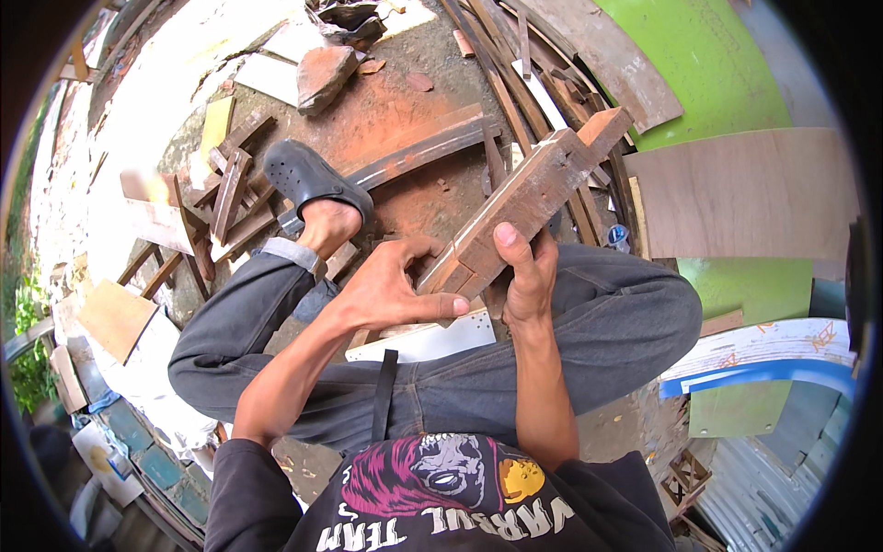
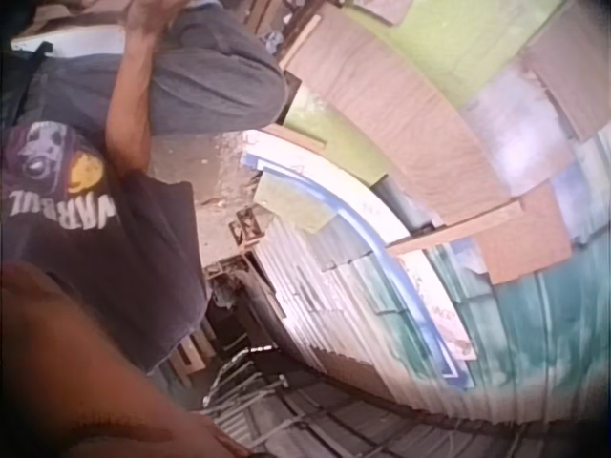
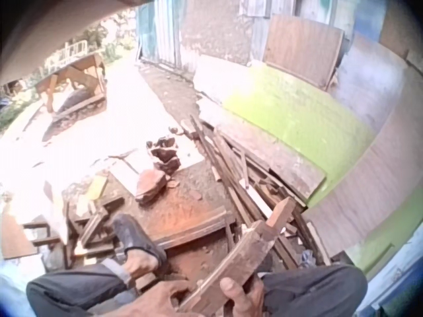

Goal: The person sits on the ground and uses a hand saw to cut a small piece of wood. They hold the wood with one hand and saw with the other, then inspect the cut piece and place it aside.

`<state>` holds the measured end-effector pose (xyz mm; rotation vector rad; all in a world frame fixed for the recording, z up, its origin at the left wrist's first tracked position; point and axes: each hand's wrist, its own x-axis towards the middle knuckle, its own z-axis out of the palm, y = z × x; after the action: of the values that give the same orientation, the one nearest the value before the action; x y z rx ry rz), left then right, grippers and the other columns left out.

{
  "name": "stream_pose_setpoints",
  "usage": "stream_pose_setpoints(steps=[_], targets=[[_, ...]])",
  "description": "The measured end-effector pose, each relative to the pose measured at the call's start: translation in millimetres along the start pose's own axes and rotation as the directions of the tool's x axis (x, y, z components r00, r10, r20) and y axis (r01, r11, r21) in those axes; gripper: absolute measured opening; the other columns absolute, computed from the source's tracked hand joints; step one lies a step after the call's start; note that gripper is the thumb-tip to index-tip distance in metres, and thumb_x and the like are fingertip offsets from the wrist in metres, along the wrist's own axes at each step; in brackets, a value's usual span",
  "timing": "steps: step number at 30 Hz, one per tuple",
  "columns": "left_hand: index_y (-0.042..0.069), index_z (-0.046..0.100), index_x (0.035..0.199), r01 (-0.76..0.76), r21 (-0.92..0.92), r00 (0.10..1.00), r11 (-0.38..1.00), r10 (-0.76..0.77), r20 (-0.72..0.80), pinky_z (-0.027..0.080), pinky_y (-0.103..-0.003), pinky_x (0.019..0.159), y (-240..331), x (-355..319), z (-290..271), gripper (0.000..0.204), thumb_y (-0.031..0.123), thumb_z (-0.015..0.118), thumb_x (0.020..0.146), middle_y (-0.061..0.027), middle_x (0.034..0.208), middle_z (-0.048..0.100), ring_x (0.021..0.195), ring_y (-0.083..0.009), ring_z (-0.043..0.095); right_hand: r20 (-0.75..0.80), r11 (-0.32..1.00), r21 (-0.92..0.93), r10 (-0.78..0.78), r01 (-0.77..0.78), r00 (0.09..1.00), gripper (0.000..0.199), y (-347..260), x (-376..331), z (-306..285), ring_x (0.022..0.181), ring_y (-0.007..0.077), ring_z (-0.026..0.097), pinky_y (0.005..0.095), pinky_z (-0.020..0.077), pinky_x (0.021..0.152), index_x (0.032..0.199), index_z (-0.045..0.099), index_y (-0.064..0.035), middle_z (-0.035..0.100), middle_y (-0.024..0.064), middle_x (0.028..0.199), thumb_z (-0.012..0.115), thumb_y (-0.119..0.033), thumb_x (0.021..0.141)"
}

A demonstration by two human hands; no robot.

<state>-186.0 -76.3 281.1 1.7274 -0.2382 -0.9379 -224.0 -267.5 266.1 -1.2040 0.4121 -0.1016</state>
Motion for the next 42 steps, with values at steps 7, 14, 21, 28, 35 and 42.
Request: stream_pose_setpoints(steps=[7,14,21,28,35,42], targets=[[-0.008,0.068,0.112,-0.078,-0.064,0.997,0.995,0.078,0.008,0.052,-0.037,0.083,-19.1,5.7,6.0,0.075,0.047,0.088,0.066,-0.0188,0.097,0.07,0.092,-0.0254,0.067,0.045,0.999,-0.025,0.041,-0.04,0.998,0.061,6.3,-0.2,-9.2,0.098,0.0197,0.061,0.0338,0.0492,0.088,0.119,0.059,0.0068,0.064,0.0136,0.106,0.075,-0.039,0.082],[-0.004,0.062,0.113,-0.35,0.398,0.876,0.848,0.447,-0.18,0.05,-0.043,0.079,-0.6,-1.4,-0.2,0.071,0.044,0.087,0.067,-0.0196,0.095,0.061,0.09,-0.0376,0.062,0.13,0.991,0.137,-0.01,-0.009,0.991,0.092,32.8,-0.4,-32.0,0.111,0.0252,0.064,0.04,0.054,0.097,0.141,0.045,0.0023,0.062,0.0144,0.12,0.075,-0.057,0.078],[0.009,0.064,0.118,-0.451,0.808,0.484,0.379,0.864,-0.135,0.045,-0.043,0.086,-1.7,-18.2,-35.0,0.064,0.028,0.087,0.062,-0.0074,0.104,0.055,0.098,-0.0274,0.055,-0.137,0.971,0.171,-0.143,0.166,0.98,0.126,22.0,-7.6,4.7,0.115,0.0267,0.062,0.0446,0.0456,0.108,0.143,0.044,0.0018,0.065,0.0172,0.122,0.051,-0.097,0.065],[0.029,0.067,0.112,-0.39,0.914,0.194,0.112,0.98,-0.037,0.044,-0.036,0.091,-17.9,-27.0,-22.5,0.04,0.018,0.082,0.076,0.0057,0.108,0.054,0.105,-0.0151,0.05,0.26,0.948,0.26,-0.251,0.183,0.932,0.121,28.4,-2.8,-28.7,0.106,0.021,0.06,0.035,0.0502,0.094,0.133,0.052,0.0038,0.059,0.0191,0.122,0.054,-0.096,0.064],[0.041,0.061,0.104,-0.354,0.935,-0.007,0.04,0.999,-0.045,0.041,-0.045,0.098,-25.0,-24.8,-20.9,0.038,0.024,0.08,0.076,0.0066,0.112,0.049,0.115,-0.019,0.048,0.31,0.928,0.331,-0.275,0.168,0.91,0.121,30.2,-7.0,-32.8,0.121,0.0334,0.055,0.047,0.0445,0.107,0.137,0.048,0.0023,0.057,0.025,0.125,0.056,-0.094,0.065],[0.042,0.061,0.106,-0.378,0.923,-0.025,0.065,0.996,-0.081,0.045,-0.043,0.092,-29.0,-19.6,-23.8,0.043,0.02,0.081,0.074,0.0021,0.115,0.049,0.111,-0.021,0.052,0.302,0.951,0.252,-0.253,0.179,0.919,0.119,24.5,-7.2,-27.6,0.119,0.0327,0.056,0.0471,0.0469,0.102,0.133,0.049,0.0034,0.058,0.0201,0.123,0.06,-0.093,0.064]])
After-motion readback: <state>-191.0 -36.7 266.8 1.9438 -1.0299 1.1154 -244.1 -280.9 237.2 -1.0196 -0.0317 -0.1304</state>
